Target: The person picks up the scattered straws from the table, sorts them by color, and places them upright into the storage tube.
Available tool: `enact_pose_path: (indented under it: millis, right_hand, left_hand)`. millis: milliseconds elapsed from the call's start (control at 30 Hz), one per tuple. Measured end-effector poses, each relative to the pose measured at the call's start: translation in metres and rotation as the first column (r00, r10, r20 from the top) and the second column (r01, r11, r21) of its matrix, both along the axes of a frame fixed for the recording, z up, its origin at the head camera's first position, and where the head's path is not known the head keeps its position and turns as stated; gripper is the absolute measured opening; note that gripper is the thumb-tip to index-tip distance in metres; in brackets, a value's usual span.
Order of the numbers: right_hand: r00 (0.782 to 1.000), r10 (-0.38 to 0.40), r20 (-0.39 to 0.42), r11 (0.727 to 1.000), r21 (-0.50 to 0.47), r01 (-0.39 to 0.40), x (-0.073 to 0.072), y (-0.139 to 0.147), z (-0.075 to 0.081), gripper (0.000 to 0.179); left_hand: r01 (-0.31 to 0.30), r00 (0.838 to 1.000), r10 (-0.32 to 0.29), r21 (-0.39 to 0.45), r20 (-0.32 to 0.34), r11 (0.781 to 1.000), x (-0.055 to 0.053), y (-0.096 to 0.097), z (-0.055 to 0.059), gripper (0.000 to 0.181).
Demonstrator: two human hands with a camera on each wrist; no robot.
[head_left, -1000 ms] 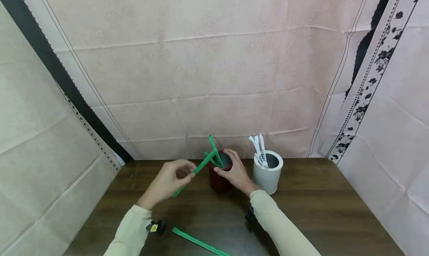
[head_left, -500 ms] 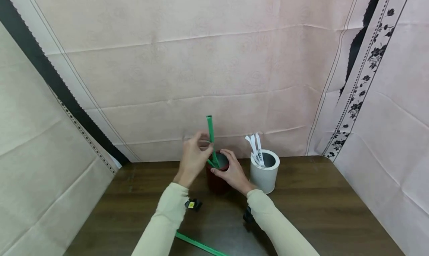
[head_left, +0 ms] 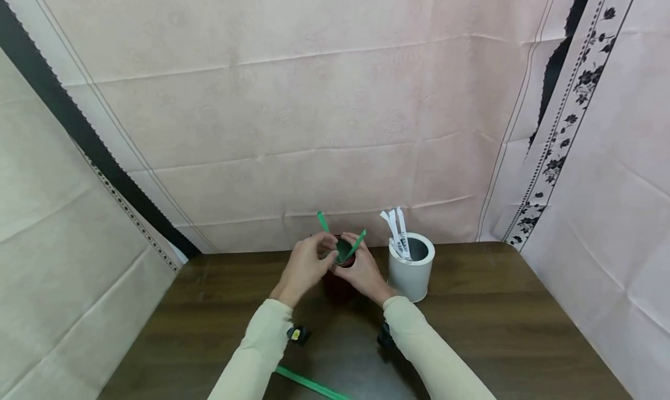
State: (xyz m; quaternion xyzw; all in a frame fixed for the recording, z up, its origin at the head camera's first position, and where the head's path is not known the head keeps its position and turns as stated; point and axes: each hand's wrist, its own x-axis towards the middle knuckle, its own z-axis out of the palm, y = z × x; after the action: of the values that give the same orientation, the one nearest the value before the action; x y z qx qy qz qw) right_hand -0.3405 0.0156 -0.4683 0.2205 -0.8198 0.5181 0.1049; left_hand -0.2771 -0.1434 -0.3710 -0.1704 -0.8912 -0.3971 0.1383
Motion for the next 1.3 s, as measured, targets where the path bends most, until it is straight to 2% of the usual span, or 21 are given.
enact_pose_path:
  millis: [100, 167, 233, 333, 367, 433, 567, 633, 700, 767, 933, 1067, 1133, 1233, 1300]
  right_hand:
    - [1.000, -0.005, 0.013, 1.000, -0.008, 0.005, 0.001, -0.001, 0.002, 0.087]
    - [1.000, -0.012, 0.019, 1.000, -0.010, 0.012, 0.001, -0.001, 0.002, 0.087]
    - [0.999, -0.022, 0.025, 1.000, -0.004, 0.022, 0.001, -0.001, 0.002, 0.087]
    - [0.999, -0.032, 0.030, 0.999, 0.007, 0.031, 0.001, -0.001, 0.002, 0.085]
    - [0.999, -0.032, 0.031, 0.999, 0.009, 0.032, 0.001, 0.000, 0.002, 0.085]
    - [0.999, -0.034, 0.034, 0.999, 0.014, 0.033, 0.001, 0.000, 0.002, 0.086]
    - [0.999, -0.035, 0.037, 0.999, 0.011, 0.035, 0.001, 0.001, 0.001, 0.089]
    - [0.999, -0.038, 0.032, 0.999, 0.010, 0.038, 0.001, 0.001, 0.000, 0.090]
    - [0.999, -0.041, 0.024, 0.999, 0.011, 0.041, 0.001, 0.000, 0.000, 0.089]
    - [0.999, -0.042, 0.016, 0.999, 0.011, 0.042, 0.001, 0.000, -0.001, 0.088]
    - [0.999, -0.033, 0.021, 0.999, 0.018, 0.032, 0.002, -0.002, -0.002, 0.086]
    - [0.999, -0.041, 0.027, 0.999, 0.010, 0.040, 0.002, -0.001, 0.000, 0.084]
    - [0.999, -0.044, 0.030, 0.999, 0.008, 0.044, 0.001, -0.001, 0.000, 0.083]
    - [0.998, -0.041, 0.038, 0.999, 0.017, 0.040, 0.001, -0.002, 0.000, 0.085]
    - [0.999, -0.038, 0.038, 0.999, 0.025, 0.037, 0.000, -0.001, 0.000, 0.087]
  left_hand:
    - [-0.008, 0.999, 0.009, 0.019, -0.033, 1.000, 0.018, -0.018, 0.005, 0.014]
    - [-0.008, 1.000, 0.008, -0.001, -0.029, 1.000, 0.030, -0.032, 0.006, 0.011]
    - [0.029, 1.000, -0.029, -0.032, -0.006, 0.999, 0.041, -0.046, 0.005, 0.010]
    - [0.144, 0.987, -0.138, -0.084, 0.078, 0.986, 0.055, -0.069, -0.005, 0.012]
    - [0.190, 0.978, -0.179, -0.102, 0.111, 0.977, 0.059, -0.077, -0.010, 0.012]
    - [0.286, 0.948, -0.260, -0.130, 0.183, 0.949, 0.067, -0.089, -0.023, 0.013]
    - [0.450, 0.867, -0.389, -0.156, 0.311, 0.879, 0.081, -0.101, -0.059, 0.017]
    - [0.501, 0.833, -0.418, -0.173, 0.362, 0.848, 0.088, -0.101, -0.076, 0.019]
    - [0.528, 0.814, -0.424, -0.200, 0.397, 0.826, 0.095, -0.099, -0.090, 0.019]
    - [0.533, 0.818, -0.416, -0.254, 0.398, 0.807, 0.100, -0.095, -0.101, 0.020]
    - [0.501, 0.862, -0.402, -0.394, 0.309, 0.771, 0.106, -0.083, -0.116, 0.017]
    - [0.450, 0.893, -0.385, -0.498, 0.234, 0.741, 0.099, -0.073, -0.119, 0.012]
    - [0.422, 0.905, -0.370, -0.555, 0.211, 0.717, 0.096, -0.069, -0.120, 0.010]
    - [0.393, 0.914, -0.361, -0.628, 0.186, 0.671, 0.094, -0.065, -0.121, 0.009]
    - [0.376, 0.918, -0.358, -0.650, 0.168, 0.660, 0.094, -0.065, -0.119, 0.010]
